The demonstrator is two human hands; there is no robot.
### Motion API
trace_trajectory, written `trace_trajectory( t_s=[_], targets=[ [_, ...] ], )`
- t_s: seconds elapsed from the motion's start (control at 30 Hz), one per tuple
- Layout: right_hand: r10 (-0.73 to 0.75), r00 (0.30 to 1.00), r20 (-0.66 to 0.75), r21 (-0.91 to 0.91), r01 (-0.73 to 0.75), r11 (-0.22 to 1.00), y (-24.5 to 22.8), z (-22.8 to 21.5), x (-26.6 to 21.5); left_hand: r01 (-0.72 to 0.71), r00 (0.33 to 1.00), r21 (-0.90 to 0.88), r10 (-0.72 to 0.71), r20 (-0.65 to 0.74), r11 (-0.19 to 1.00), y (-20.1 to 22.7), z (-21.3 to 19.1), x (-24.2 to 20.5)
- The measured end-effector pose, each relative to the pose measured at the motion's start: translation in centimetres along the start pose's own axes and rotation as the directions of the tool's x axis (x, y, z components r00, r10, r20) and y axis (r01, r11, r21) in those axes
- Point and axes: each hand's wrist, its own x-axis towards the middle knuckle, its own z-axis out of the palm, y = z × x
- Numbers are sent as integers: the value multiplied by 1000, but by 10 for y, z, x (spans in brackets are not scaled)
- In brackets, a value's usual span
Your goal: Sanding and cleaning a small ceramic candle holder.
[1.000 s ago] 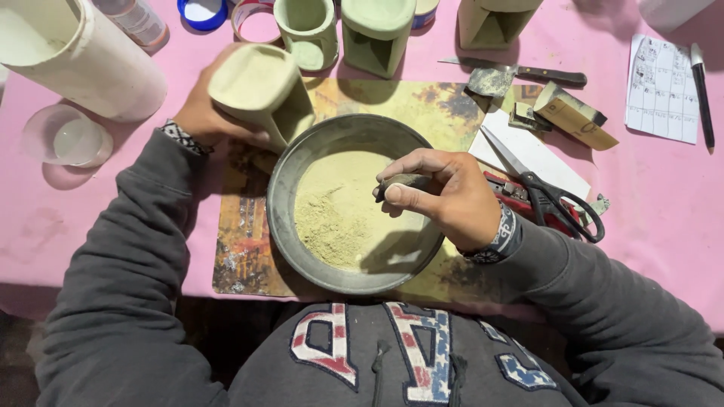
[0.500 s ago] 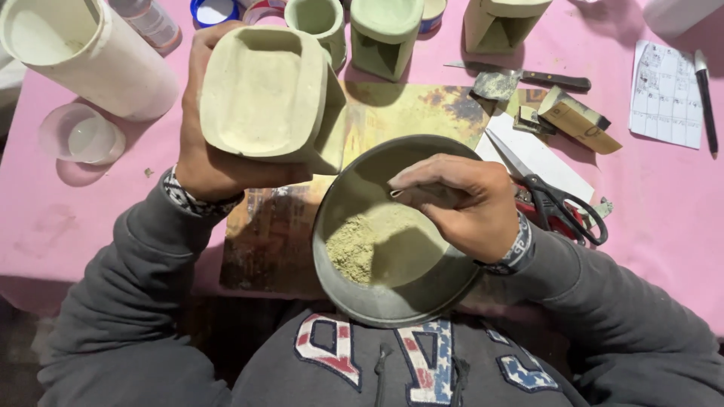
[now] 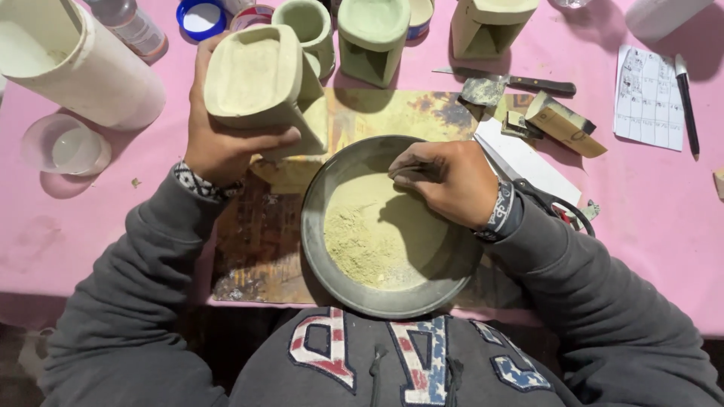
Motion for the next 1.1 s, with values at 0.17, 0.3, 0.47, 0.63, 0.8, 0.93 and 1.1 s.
trace_trajectory(
  t_s=[0.17,0.3,0.47,0.63,0.8,0.93,1.1],
  targets=[
    [-59,996,-67,-20,57,998,-1,-3,9,246,967,-456,-247,60,855,31,34,-6],
    [-161,978,-133,48,169,984,-9,-16,5,439,882,-656,-436,182,614,70,73,-20],
    [-325,894,-309,-100,309,946,-45,-29,-28,472,834,-749,-511,208,465,76,104,-40],
    [-546,794,-266,-26,560,828,-56,-16,-39,422,877,-744,-442,189,518,60,115,-55],
    [-605,757,-249,-236,558,795,-58,-11,-39,405,882,-727,-447,151,554,54,121,-59],
    [-635,763,-120,-245,597,764,-61,-10,-39,410,873,-720,-469,132,560,48,122,-61],
    [-618,767,-171,-213,584,783,-50,-4,-37,425,870,-648,-483,100,631,49,118,-58]
  ],
)
